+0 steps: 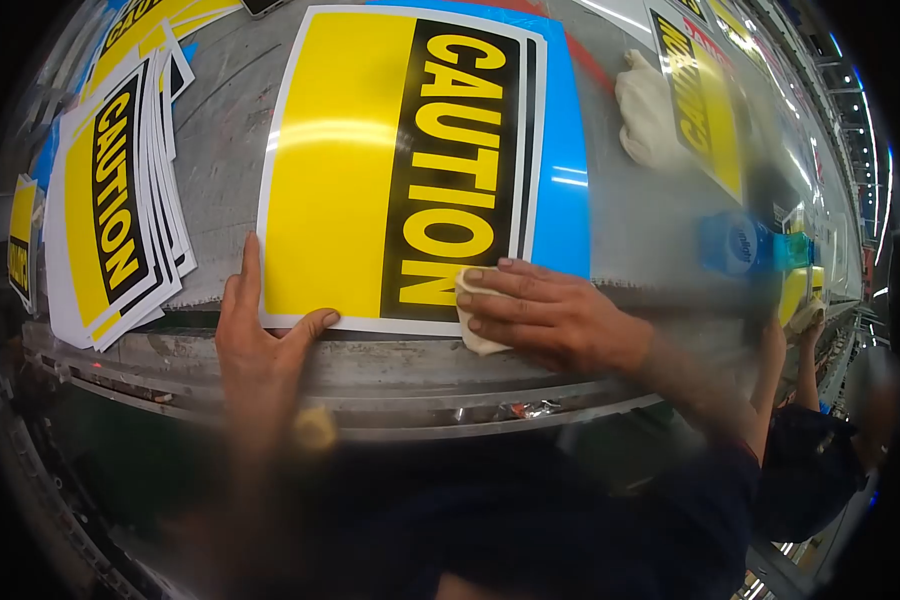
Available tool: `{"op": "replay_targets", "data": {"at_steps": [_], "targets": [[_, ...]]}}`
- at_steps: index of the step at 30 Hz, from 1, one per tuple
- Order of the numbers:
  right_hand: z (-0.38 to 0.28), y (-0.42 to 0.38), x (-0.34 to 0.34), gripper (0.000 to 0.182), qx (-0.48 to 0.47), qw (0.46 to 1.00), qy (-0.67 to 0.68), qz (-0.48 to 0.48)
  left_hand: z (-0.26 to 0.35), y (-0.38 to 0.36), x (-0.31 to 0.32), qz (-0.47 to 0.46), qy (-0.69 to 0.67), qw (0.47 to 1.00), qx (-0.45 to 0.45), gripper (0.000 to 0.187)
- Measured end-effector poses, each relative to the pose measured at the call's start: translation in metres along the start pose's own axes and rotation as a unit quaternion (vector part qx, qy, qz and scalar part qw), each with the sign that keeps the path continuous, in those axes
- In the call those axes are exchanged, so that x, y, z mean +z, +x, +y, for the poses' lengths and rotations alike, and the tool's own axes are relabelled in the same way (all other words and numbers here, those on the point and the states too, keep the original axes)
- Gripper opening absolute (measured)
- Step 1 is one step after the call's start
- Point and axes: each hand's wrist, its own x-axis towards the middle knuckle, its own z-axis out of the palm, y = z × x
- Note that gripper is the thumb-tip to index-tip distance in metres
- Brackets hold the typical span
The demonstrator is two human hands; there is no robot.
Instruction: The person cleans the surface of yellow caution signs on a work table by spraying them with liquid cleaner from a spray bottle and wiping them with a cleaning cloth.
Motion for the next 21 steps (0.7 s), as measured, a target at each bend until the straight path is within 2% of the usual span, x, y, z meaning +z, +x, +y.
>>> {"op": "replay_targets", "data": {"at_steps": [4,9,12,13,16,18,19,21], "targets": [[0.018,-0.015,-0.026,0.044,0.016,1.000,0.017,-0.007,0.000,0.000,0.000,0.001,-0.011,1.000,0.001,0.106],[0.014,-0.006,-0.026,0.038,0.067,0.993,0.011,0.092,-0.002,0.001,0.000,0.006,0.006,1.000,0.014,0.105],[-0.006,0.033,-0.002,0.037,-0.027,0.995,0.010,0.096,0.002,0.000,0.001,0.005,-0.001,1.000,-0.004,0.105],[-0.005,0.034,0.004,0.035,-0.071,0.995,-0.021,0.068,0.002,0.000,0.001,0.004,-0.007,1.000,-0.010,0.105],[0.019,0.003,-0.042,0.035,0.006,1.000,0.026,0.002,0.003,0.001,0.002,0.007,-0.020,1.000,-0.012,0.106],[0.025,-0.011,-0.069,0.038,0.126,0.991,-0.001,-0.037,-0.003,0.000,0.001,0.008,-0.016,1.000,0.012,0.106],[0.022,-0.010,-0.075,0.041,0.152,0.988,-0.013,-0.020,-0.002,0.001,0.000,0.012,-0.007,1.000,0.020,0.106],[0.014,0.016,-0.064,0.042,0.079,0.996,0.028,0.040,-0.003,0.001,0.001,0.012,-0.006,1.000,0.017,0.106]]}}
